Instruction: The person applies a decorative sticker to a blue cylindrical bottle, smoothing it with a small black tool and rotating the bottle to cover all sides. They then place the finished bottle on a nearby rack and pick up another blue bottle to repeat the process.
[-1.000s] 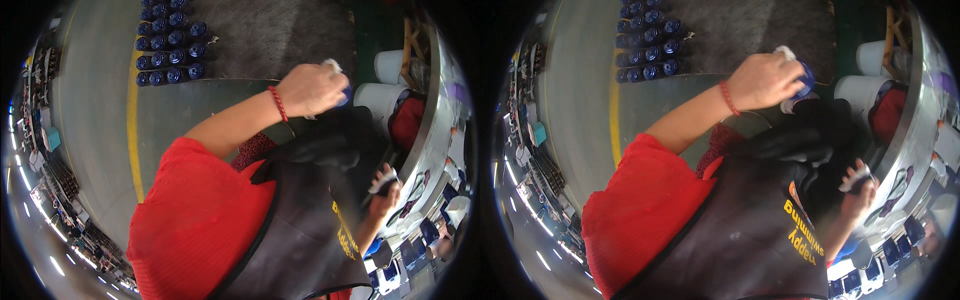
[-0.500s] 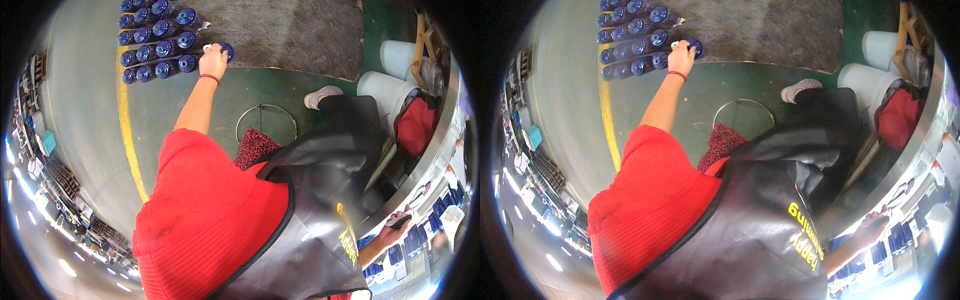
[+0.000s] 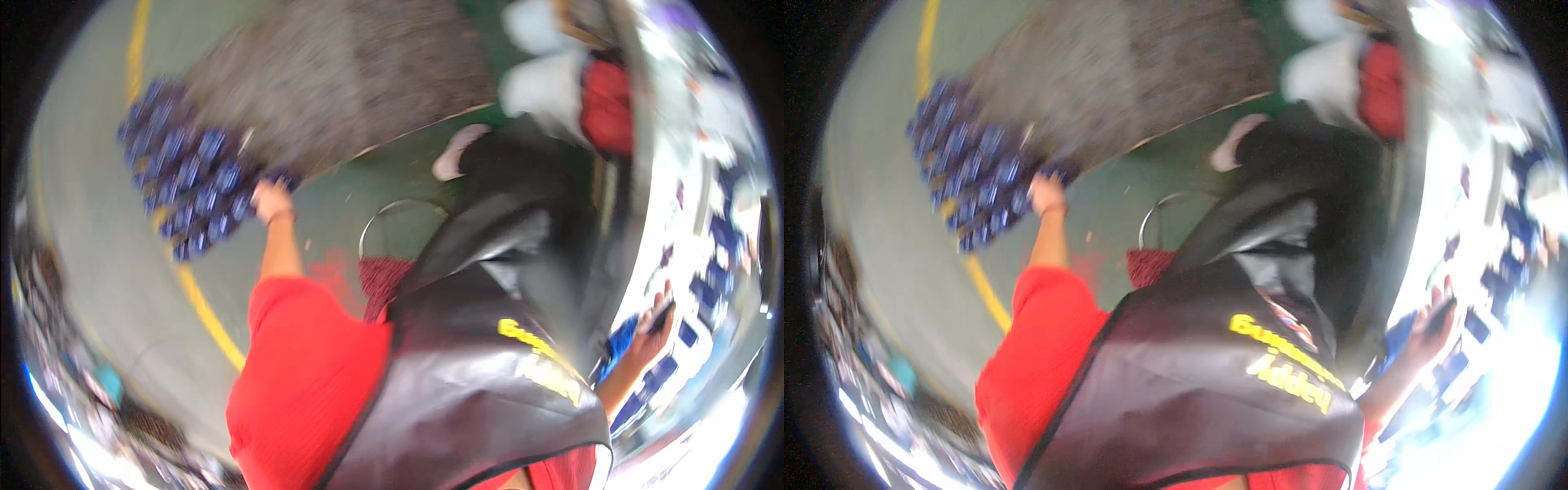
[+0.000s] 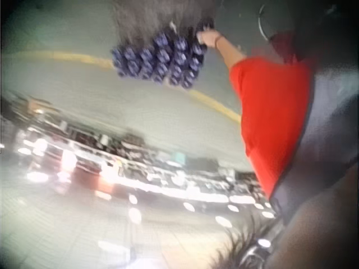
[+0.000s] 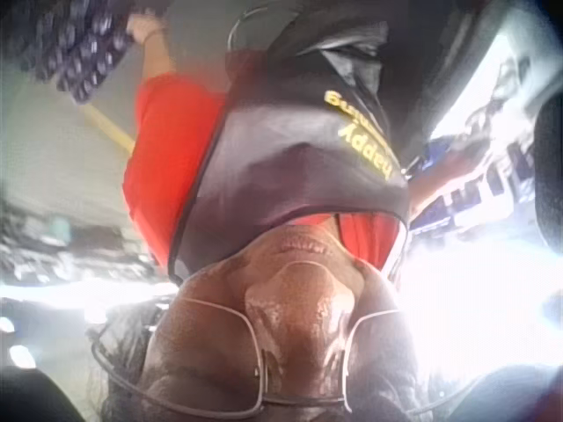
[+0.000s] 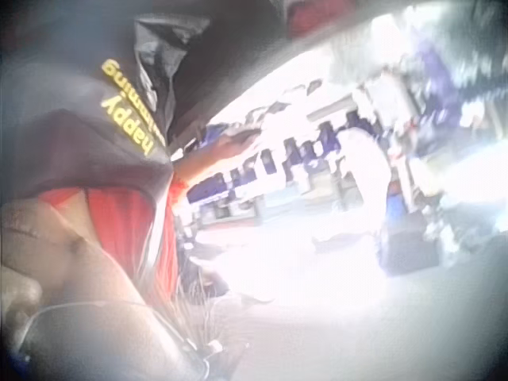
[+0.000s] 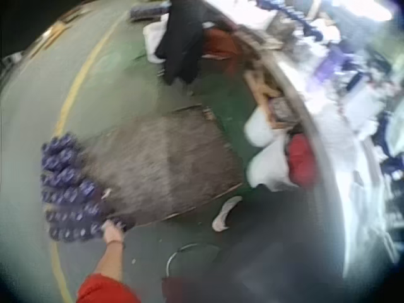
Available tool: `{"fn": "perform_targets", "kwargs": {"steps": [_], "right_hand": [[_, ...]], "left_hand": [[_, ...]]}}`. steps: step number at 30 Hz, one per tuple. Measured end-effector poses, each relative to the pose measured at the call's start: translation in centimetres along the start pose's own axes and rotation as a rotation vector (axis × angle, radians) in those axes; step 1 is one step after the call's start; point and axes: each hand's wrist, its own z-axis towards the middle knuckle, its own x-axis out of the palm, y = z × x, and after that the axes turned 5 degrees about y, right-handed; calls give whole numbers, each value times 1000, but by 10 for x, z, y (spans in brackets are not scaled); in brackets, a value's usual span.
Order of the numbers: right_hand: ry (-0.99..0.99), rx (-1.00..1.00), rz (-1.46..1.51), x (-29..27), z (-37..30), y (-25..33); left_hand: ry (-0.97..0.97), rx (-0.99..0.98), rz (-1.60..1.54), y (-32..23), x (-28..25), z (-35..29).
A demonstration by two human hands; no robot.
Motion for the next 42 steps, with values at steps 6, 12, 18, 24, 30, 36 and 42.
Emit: {"fn": "perform_targets", "kwargs": {"steps": [6,12,18,24,30,36,42], "right_hand": [[-96,-313,-144,10,-38,24],[-7,-687,-276,-54,-53,77],[-628,-452,-563,-205,21,110],[-1144,-273,-1127,-389,155,163],[-1181,-79,-1378,-469,222,184],[-1332,-460,-1338,-448,180,167],[-944,-720,-1264,-355,83,189]], "left_hand": [[-162,-13,136,-26,-24,7],[-281,590,-149,-149,-47,-19],[-120,1138,-596,-322,-123,-134],[-221,1402,-692,-397,-231,-248],[-252,1611,-657,-446,-294,-297],[-151,1899,-774,-500,-301,-341],[213,2188,-815,-540,-300,-391]]}}
